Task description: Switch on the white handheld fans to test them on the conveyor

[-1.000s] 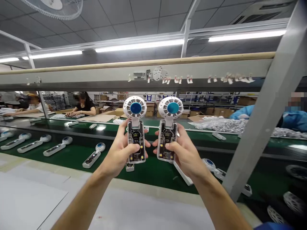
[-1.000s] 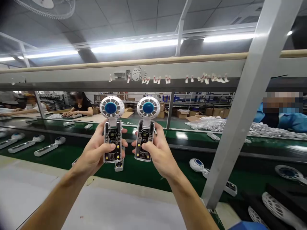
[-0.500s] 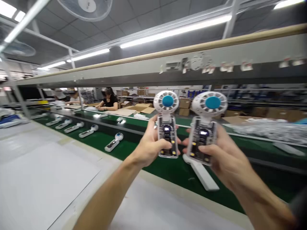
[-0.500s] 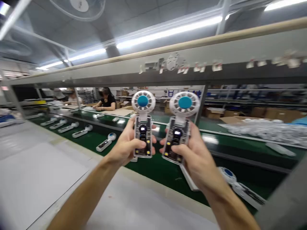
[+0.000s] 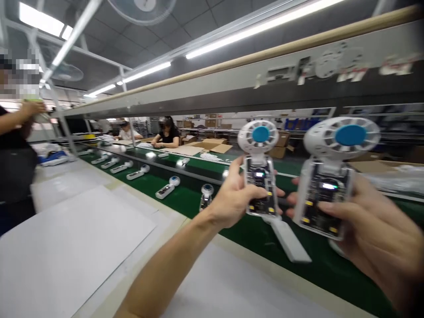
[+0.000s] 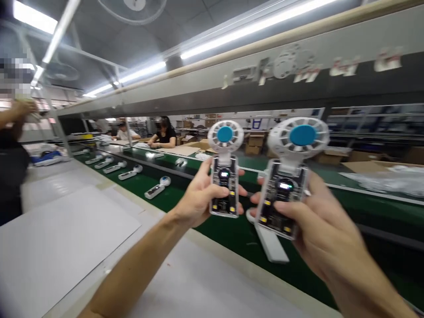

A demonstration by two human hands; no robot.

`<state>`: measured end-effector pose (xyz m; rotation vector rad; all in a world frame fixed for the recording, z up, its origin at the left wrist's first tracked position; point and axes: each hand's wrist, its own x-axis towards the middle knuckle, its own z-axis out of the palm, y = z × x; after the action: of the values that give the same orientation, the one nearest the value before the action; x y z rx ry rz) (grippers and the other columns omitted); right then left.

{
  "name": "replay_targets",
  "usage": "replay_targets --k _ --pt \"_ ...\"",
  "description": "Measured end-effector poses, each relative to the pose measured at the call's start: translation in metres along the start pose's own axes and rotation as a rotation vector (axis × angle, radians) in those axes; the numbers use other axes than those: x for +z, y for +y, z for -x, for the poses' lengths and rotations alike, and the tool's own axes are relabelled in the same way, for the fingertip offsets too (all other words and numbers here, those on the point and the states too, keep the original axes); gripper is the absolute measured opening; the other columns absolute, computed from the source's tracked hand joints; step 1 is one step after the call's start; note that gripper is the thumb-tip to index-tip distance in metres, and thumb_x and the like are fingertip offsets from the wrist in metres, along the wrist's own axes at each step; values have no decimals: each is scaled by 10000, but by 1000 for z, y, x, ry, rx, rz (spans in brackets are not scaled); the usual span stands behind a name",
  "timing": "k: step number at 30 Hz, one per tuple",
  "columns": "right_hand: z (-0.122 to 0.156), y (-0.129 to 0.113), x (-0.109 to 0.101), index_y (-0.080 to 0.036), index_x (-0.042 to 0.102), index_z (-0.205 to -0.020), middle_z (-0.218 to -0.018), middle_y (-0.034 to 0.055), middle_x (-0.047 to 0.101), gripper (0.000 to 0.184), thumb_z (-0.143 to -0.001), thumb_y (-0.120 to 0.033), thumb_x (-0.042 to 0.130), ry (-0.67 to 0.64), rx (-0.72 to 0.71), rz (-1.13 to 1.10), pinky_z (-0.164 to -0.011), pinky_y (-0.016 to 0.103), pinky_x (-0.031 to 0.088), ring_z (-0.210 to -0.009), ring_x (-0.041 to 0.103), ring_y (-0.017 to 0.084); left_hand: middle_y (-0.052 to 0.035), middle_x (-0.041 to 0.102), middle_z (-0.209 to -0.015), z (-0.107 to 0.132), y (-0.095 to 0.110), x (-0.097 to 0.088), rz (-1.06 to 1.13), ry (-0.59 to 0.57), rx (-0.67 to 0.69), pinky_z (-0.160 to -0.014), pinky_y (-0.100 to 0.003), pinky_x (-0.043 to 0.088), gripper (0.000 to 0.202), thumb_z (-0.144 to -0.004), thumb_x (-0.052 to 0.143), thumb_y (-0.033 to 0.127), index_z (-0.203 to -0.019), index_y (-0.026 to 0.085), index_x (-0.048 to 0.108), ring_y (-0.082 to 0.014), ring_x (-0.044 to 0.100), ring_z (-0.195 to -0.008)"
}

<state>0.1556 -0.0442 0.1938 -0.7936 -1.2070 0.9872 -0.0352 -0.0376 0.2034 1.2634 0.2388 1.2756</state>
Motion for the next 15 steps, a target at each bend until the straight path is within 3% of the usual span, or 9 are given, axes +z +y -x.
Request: replay_targets --k 4,9,15 --pt "9 -13 8 -300 539 -1163 -938 21 744 538 -666 -256 740 -110 19 -46 -600 338 642 -719 755 220 -49 653 -1049 1 -1 3 -27 78 -18 -596 -317 604 635 -722 700 121 -1261 230 381 -168 699 -689" --pt "10 -11 1 -295 455 -1284 -1049 8 710 593 -746 -218 692 -168 32 -57 -658 344 649 -730 730 177 -32 675 -985 2 -7 4 -42 45 -26 -594 -331 600 678 -760 681 136 -1324 242 321 -184 710 -638" --pt "7 -4 -1 -336 397 -1353 -1036 3 703 711 -738 -206 729 -153 -39 -142 -676 360 642 -829 731 215 -27 665 -981 2 -9 5 -65 18 -20 -585 -330 597 723 -760 707 166 -1344 254 290 -191 711 -631"
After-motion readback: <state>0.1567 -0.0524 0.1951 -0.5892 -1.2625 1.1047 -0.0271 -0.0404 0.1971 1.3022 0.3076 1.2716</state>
